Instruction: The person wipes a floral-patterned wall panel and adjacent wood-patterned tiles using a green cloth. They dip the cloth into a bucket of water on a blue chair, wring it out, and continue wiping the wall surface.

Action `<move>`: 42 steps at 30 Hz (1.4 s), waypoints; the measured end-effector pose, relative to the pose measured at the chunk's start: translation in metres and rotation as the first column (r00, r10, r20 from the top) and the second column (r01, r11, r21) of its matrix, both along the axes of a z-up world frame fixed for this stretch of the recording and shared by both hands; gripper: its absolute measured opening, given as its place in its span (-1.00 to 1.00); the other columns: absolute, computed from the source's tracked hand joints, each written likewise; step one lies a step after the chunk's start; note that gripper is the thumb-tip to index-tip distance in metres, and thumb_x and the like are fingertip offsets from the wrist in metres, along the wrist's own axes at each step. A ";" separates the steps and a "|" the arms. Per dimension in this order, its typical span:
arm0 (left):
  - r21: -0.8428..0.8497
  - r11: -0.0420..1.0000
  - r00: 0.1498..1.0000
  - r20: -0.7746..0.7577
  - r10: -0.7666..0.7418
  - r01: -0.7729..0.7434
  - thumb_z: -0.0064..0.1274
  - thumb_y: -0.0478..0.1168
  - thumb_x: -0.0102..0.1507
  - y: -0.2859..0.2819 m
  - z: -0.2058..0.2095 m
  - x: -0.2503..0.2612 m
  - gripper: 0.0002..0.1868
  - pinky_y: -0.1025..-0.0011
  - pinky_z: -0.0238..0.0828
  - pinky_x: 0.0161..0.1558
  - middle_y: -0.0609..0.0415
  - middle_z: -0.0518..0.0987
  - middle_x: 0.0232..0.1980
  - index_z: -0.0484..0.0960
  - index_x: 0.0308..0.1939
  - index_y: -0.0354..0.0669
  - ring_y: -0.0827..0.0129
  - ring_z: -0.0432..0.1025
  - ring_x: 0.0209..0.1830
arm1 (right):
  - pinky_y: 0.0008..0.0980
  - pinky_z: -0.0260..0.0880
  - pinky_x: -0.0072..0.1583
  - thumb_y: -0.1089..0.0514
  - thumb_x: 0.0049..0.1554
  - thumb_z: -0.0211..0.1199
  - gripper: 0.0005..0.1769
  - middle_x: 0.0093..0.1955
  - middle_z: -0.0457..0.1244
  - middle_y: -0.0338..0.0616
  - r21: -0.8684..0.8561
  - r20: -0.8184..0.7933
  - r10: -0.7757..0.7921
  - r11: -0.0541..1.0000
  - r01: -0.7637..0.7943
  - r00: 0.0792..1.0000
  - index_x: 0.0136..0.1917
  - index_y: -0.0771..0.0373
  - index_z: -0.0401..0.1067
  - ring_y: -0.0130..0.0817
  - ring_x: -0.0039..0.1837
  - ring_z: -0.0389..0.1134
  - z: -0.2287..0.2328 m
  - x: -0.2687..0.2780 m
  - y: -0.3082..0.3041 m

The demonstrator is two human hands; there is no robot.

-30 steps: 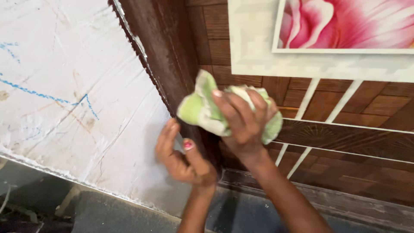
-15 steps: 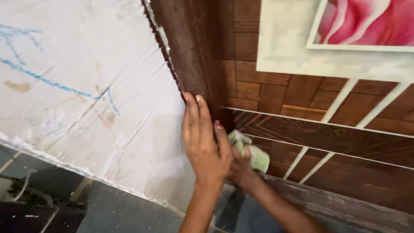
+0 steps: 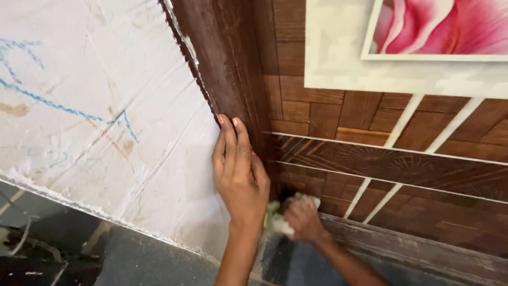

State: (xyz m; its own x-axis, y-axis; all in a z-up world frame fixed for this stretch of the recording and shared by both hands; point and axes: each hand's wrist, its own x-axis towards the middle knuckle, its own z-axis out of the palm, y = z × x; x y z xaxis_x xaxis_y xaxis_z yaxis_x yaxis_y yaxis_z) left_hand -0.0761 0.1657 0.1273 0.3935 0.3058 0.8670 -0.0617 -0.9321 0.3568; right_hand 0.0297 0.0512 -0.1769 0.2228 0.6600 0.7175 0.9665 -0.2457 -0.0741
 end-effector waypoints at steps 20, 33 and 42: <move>-0.017 1.000 1.000 -0.026 0.010 -0.011 -0.04 -0.46 0.33 -0.018 -0.005 0.010 -0.29 0.09 0.11 0.54 -0.24 0.08 0.66 0.15 0.57 -0.34 -0.18 0.13 0.61 | 0.07 0.23 0.26 0.11 -0.08 0.41 -0.31 0.21 0.24 0.11 -0.127 -0.636 -0.344 0.930 0.345 0.691 0.29 0.31 0.33 0.16 0.26 0.22 -0.052 -0.039 0.015; -0.115 0.989 0.993 -0.071 -0.097 0.088 -0.20 -0.16 0.49 -0.043 -0.019 0.025 -0.21 -0.19 -0.40 0.67 -0.39 -0.33 0.72 -0.26 0.65 -0.38 -0.35 -0.37 0.75 | 0.04 -0.06 0.34 -0.06 0.07 0.48 -0.67 0.14 0.28 -0.52 0.331 0.204 -0.622 0.770 0.545 0.756 0.12 -0.37 0.58 -0.31 0.34 0.15 0.127 0.025 -0.081; 0.068 0.920 0.866 -0.369 -0.336 0.386 -0.21 0.39 0.37 -0.073 -0.096 0.074 0.11 -0.54 -0.73 0.47 -0.46 -0.57 0.65 -0.37 0.64 -0.27 -0.50 -0.68 0.65 | 0.24 -0.25 0.54 -0.22 0.30 0.25 -0.49 0.51 0.13 -0.25 0.331 0.544 -0.643 0.755 0.566 0.539 0.44 -0.06 0.45 -0.17 0.60 0.00 0.068 0.074 -0.101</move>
